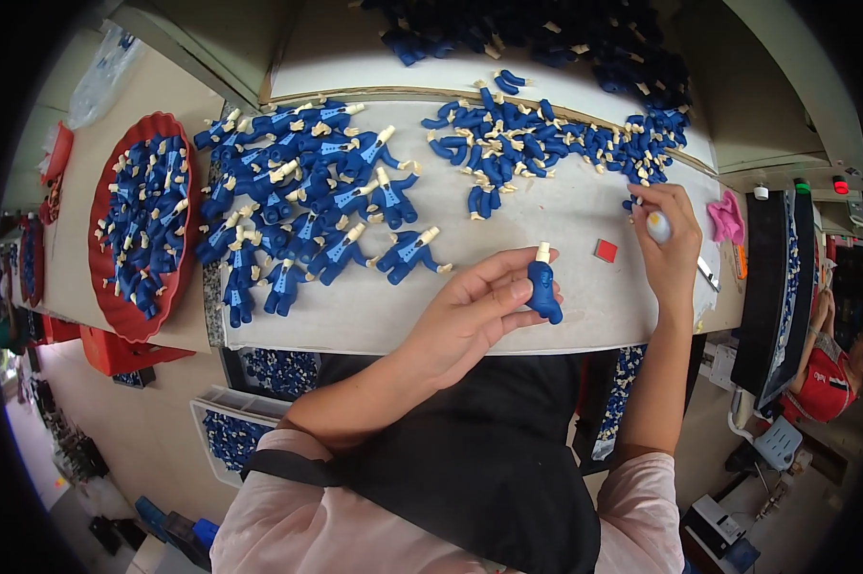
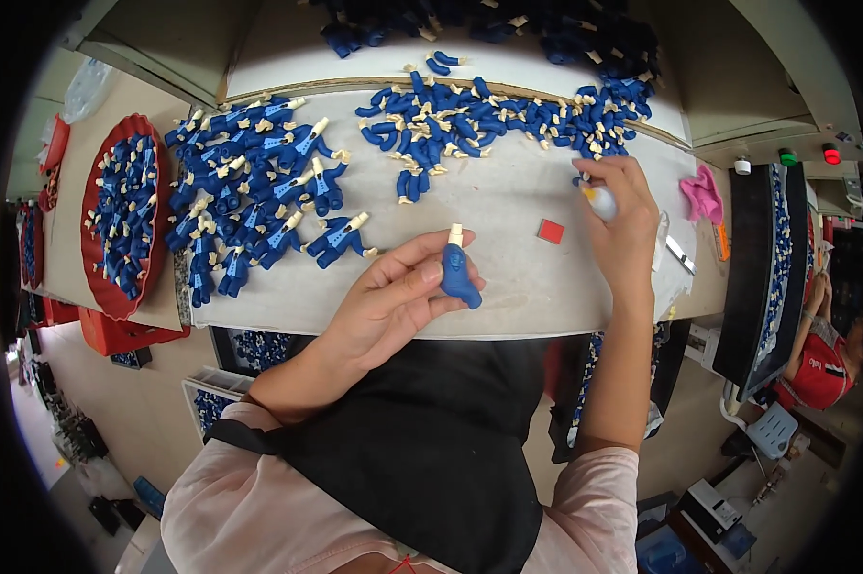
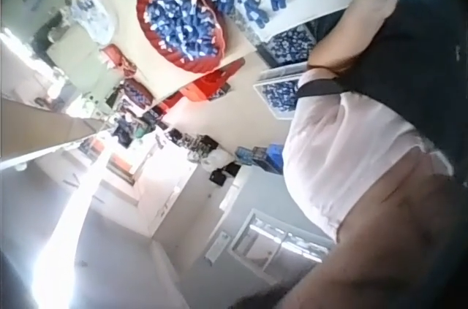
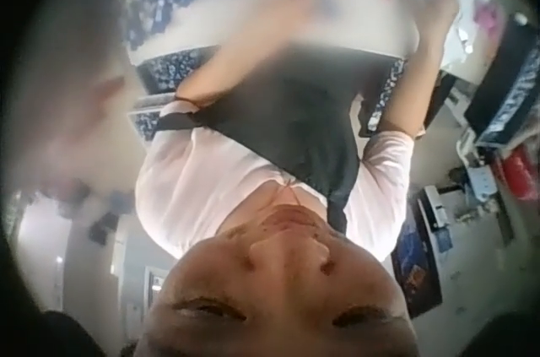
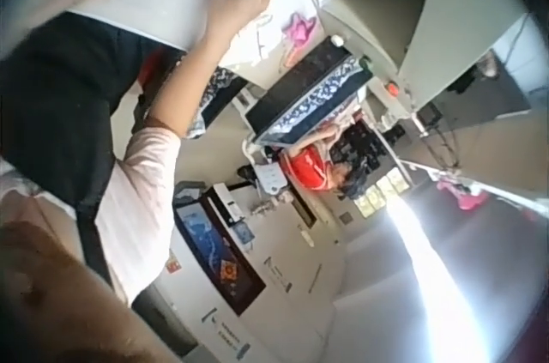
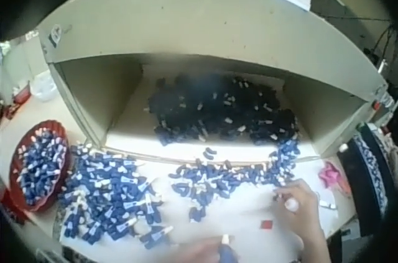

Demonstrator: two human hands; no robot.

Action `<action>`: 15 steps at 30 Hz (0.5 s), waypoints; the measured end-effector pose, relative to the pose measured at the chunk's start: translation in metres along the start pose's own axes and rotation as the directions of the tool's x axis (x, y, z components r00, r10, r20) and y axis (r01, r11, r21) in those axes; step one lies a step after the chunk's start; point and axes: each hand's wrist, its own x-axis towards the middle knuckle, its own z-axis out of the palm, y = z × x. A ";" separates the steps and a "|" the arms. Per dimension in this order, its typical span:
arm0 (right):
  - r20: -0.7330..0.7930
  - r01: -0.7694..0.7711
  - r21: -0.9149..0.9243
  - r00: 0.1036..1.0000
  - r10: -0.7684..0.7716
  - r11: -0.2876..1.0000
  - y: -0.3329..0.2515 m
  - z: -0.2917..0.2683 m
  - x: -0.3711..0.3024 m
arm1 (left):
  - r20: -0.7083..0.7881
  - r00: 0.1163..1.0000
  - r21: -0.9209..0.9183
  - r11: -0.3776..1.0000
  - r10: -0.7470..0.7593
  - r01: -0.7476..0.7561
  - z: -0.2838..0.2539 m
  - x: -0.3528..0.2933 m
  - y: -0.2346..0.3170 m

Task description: The person applies glue from a bottle to small blue plastic bodies, then attaches white plastic heads to them by hand.

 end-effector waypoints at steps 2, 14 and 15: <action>-0.063 -0.068 0.102 0.995 0.074 0.992 -0.003 -0.003 -0.014 | 0.004 1.000 0.010 1.000 -0.007 0.007 0.003 0.000 0.000; -0.144 -0.029 0.600 0.979 0.143 0.800 -0.074 0.002 -0.073 | -0.012 1.000 0.103 0.995 0.014 -0.013 0.018 -0.002 -0.005; -0.145 -0.027 0.599 0.979 0.142 0.800 -0.075 0.003 -0.073 | -0.004 1.000 0.108 0.994 0.000 0.000 0.017 -0.002 -0.006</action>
